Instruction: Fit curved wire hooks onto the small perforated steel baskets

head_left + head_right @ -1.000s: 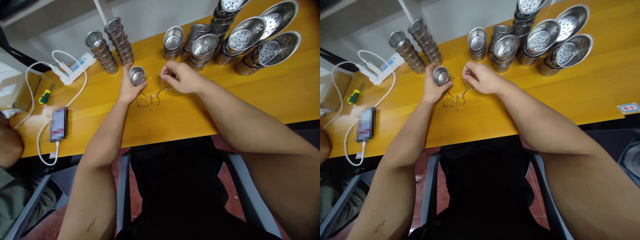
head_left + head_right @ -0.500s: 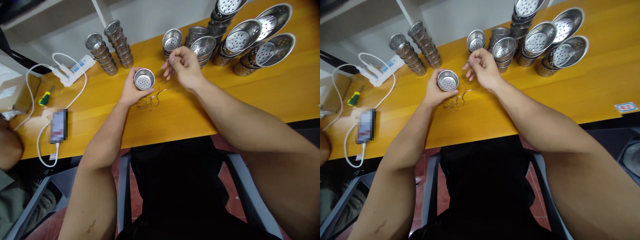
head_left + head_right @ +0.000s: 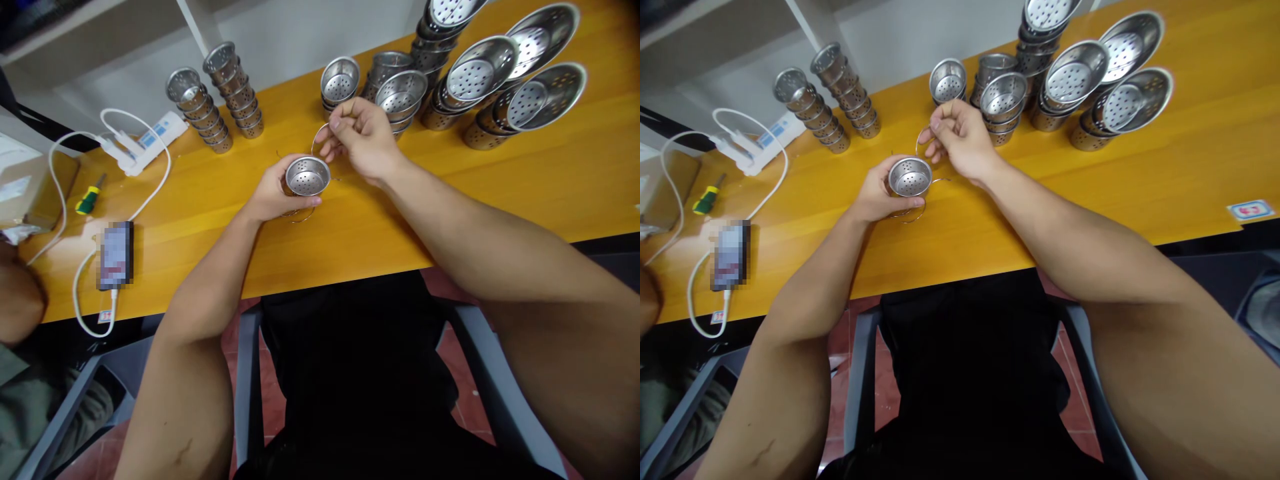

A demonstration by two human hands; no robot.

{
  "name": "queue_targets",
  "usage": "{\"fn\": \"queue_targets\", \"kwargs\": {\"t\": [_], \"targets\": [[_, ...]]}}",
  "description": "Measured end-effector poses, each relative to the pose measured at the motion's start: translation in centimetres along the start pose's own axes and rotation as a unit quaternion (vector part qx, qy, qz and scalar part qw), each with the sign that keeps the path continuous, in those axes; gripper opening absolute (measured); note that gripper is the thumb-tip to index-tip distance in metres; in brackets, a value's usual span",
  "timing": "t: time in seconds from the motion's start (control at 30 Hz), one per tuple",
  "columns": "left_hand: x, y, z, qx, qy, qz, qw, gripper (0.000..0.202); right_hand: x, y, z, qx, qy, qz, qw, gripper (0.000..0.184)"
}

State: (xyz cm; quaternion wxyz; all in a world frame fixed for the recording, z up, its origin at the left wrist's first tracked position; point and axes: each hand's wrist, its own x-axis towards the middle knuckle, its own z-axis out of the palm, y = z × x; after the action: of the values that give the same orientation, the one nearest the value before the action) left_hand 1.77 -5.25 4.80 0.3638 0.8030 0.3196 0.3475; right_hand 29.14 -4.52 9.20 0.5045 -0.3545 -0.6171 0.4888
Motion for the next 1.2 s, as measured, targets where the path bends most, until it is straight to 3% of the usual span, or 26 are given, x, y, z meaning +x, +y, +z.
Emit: {"fn": "queue_targets", "kwargs": {"t": [0.2,0.37,0.63,0.8,1.0,1.2], "targets": [[0.2,-0.2,-0.2,-0.006,0.013,0.022,1.0,0.119,0.3,0.6,0.1,0.017,-0.015,0.015,1.0,0.087],[0.0,0.0,0.0,0.017,0.007,0.038,0.999,0.11,-0.4,0.5,0.6,-0.044,-0.067,0.01,0.997,0.081],[0.1,-0.1,0.0,-0.018,-0.002,0.034,0.999,0.115,-0.5,-0.4,0.9,-0.066,-0.048,-0.006,0.997,0.081],[0.2,-2.3,-0.1,0.003,0.031,0.028,0.999,0.119,-0.5,-1.0,0.6,-0.037,-0.012,0.01,0.999,0.09],[0.7,-6.5,-0.2,0.016,0.107,0.02,0.994,0.127,-0.2,-0.6,0.2,-0.035,0.024,-0.015,0.999,0.079],[1.3,-6.5,-0.7,0.018,0.104,0.003,0.994,0.118,-0.1,-0.4,-0.2,-0.049,0.035,-0.005,0.998,0.071]]}}
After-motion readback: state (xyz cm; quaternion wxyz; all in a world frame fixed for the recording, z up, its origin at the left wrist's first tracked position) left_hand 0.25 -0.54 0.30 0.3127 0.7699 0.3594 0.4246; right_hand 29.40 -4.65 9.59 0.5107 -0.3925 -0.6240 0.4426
